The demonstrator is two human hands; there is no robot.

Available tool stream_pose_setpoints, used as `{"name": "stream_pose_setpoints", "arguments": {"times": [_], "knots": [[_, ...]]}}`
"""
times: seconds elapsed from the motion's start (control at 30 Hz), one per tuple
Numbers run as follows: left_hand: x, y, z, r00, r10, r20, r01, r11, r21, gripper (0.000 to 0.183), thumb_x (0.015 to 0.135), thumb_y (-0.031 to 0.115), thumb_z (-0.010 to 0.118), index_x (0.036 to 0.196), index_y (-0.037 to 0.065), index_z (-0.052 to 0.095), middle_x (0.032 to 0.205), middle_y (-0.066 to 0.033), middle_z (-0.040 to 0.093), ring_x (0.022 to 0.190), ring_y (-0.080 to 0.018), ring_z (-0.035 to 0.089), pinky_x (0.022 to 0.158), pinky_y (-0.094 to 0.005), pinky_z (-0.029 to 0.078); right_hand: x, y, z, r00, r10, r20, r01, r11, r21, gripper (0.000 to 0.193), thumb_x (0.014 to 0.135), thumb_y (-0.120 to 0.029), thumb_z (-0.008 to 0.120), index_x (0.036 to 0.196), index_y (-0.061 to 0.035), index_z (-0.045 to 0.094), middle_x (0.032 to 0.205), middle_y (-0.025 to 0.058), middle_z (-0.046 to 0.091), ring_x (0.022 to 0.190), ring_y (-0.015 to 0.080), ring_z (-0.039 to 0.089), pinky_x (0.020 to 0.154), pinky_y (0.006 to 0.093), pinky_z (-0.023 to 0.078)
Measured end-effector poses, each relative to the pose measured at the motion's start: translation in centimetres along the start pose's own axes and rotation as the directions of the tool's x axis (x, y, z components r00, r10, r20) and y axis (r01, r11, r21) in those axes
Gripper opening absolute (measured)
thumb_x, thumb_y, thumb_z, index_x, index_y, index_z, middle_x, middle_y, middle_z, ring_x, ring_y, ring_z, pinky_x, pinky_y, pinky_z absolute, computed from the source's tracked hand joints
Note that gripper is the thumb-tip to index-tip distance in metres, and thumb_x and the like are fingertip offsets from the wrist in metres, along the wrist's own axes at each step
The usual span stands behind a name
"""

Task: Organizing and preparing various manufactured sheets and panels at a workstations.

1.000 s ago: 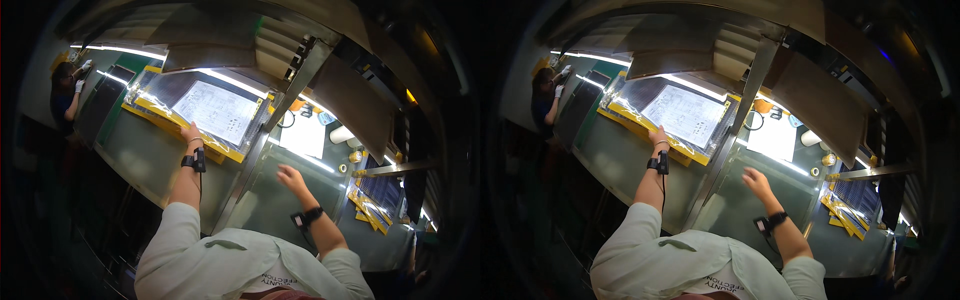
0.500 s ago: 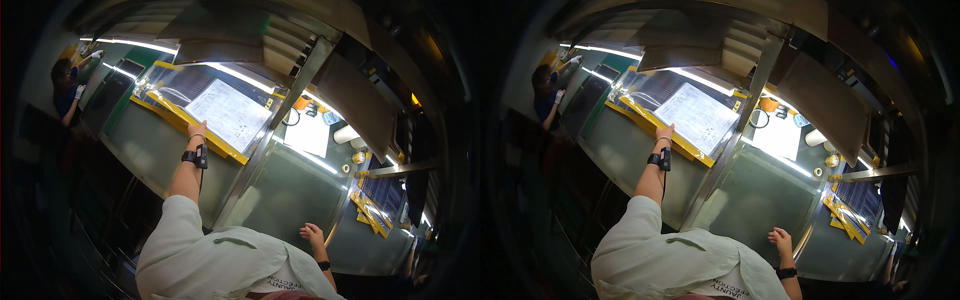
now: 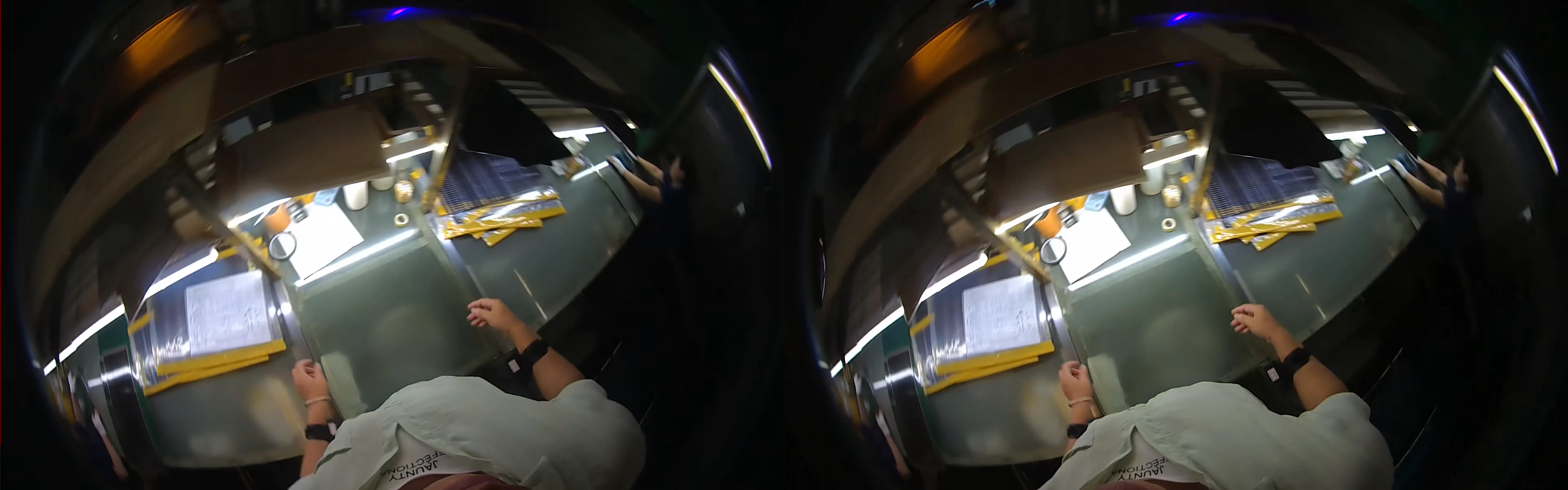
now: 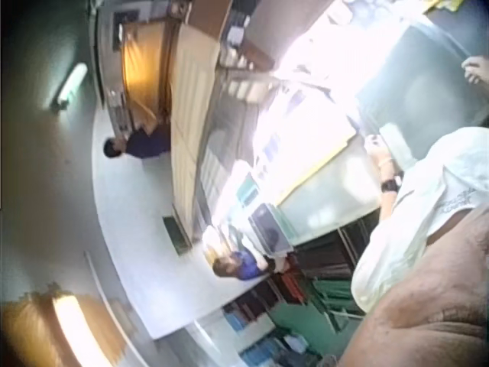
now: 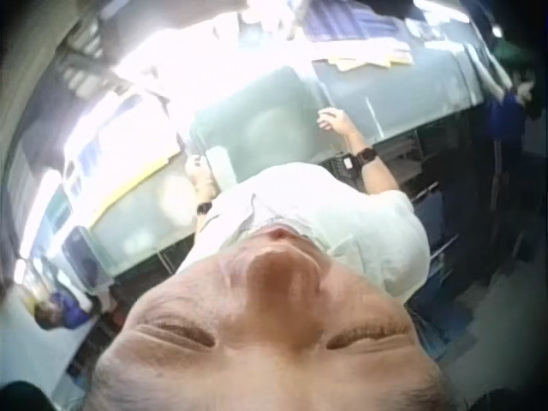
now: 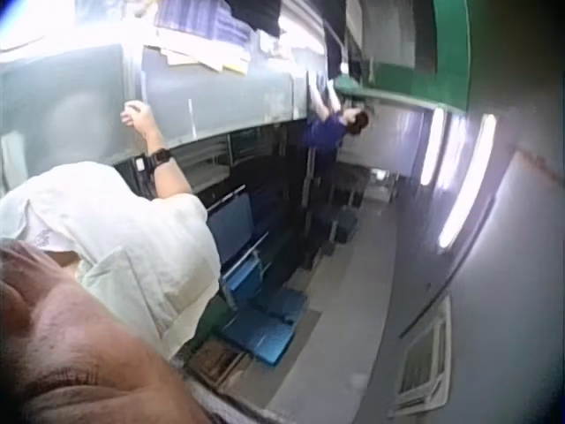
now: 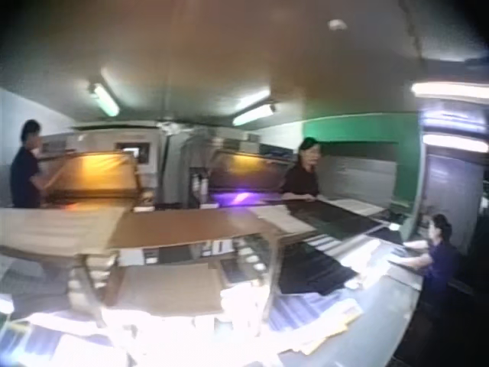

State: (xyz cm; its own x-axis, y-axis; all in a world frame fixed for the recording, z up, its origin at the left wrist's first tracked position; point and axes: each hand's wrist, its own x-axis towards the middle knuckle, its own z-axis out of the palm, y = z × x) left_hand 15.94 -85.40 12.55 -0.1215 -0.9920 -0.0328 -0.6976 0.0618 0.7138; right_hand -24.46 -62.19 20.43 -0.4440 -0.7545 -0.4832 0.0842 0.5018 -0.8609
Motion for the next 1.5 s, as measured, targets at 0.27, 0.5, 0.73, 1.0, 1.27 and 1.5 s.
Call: {"name": "stream_pose_setpoints", "arguments": {"times": [0.27,0.5,0.73,1.0,1.27,1.5], "knots": [[-3.3,5.9,4.0,0.775,0.124,0.620,-0.304,0.933,0.194,0.038,0.068,0.034,0.071,0.087,0.004,0.056,0.082,-0.0143,0.055,0.077,-0.0286,0.055,0.070,-0.0374,0.045,-0.7,-9.8,-13.8,0.850,-0.147,-0.507,0.324,0.903,0.282,0.037,0.084,-0.038,0.055,0.091,-0.0025,0.056,0.077,0.0083,0.064,0.064,0.0134,0.061,0.057,0.0228,0.049],[-5.9,11.2,6.1,0.829,-0.047,0.557,-0.269,0.840,0.472,0.061,0.054,0.045,0.079,0.088,0.003,0.050,0.090,-0.0159,0.052,0.082,-0.0305,0.053,0.074,-0.0371,0.045,10.7,-17.2,-22.4,0.926,-0.289,-0.241,0.362,0.506,0.783,0.058,0.074,-0.048,0.064,0.106,-0.0014,0.048,0.094,0.0132,0.060,0.081,0.0241,0.061,0.078,0.0365,0.049],[-5.0,11.6,7.0,0.842,-0.151,0.518,-0.184,0.822,0.538,0.061,0.048,0.040,0.084,0.081,0.004,0.048,0.084,-0.0143,0.052,0.076,-0.0298,0.053,0.070,-0.0363,0.045,14.3,-20.0,-26.4,0.820,-0.309,-0.482,0.570,0.522,0.634,0.023,0.080,-0.005,0.055,0.102,-0.0036,0.051,0.089,0.0121,0.060,0.074,0.0236,0.062,0.059,0.0348,0.055],[-4.3,11.9,7.5,0.822,-0.211,0.529,-0.209,0.752,0.625,0.065,0.045,0.043,0.085,0.080,0.003,0.048,0.080,-0.0123,0.054,0.072,-0.0273,0.054,0.066,-0.0357,0.046,13.6,-17.8,-30.9,0.875,-0.343,-0.342,0.470,0.432,0.770,0.024,0.080,-0.003,0.055,0.103,-0.0001,0.050,0.097,0.0140,0.058,0.083,0.0268,0.061,0.066,0.0363,0.054],[-3.3,11.7,7.9,0.773,-0.284,0.567,-0.241,0.695,0.677,0.066,0.047,0.045,0.083,0.082,0.002,0.047,0.079,-0.0139,0.057,0.073,-0.0267,0.055,0.066,-0.0346,0.046,12.8,-17.7,-31.1,0.862,-0.390,-0.325,0.478,0.409,0.778,0.025,0.079,-0.001,0.056,0.102,0.0039,0.049,0.100,0.0175,0.056,0.087,0.0277,0.060,0.069,0.0359,0.055],[-2.6,10.8,7.4,0.757,-0.317,0.571,-0.231,0.688,0.688,0.066,0.048,0.046,0.083,0.082,0.004,0.046,0.077,-0.0127,0.056,0.070,-0.0235,0.054,0.063,-0.0326,0.045,10.2,-19.7,-29.9,0.962,-0.128,-0.243,0.236,0.836,0.496,0.036,0.077,-0.034,0.065,0.085,0.0005,0.057,0.063,0.0097,0.060,0.054,0.0155,0.061,0.050,0.0229,0.051]]}}
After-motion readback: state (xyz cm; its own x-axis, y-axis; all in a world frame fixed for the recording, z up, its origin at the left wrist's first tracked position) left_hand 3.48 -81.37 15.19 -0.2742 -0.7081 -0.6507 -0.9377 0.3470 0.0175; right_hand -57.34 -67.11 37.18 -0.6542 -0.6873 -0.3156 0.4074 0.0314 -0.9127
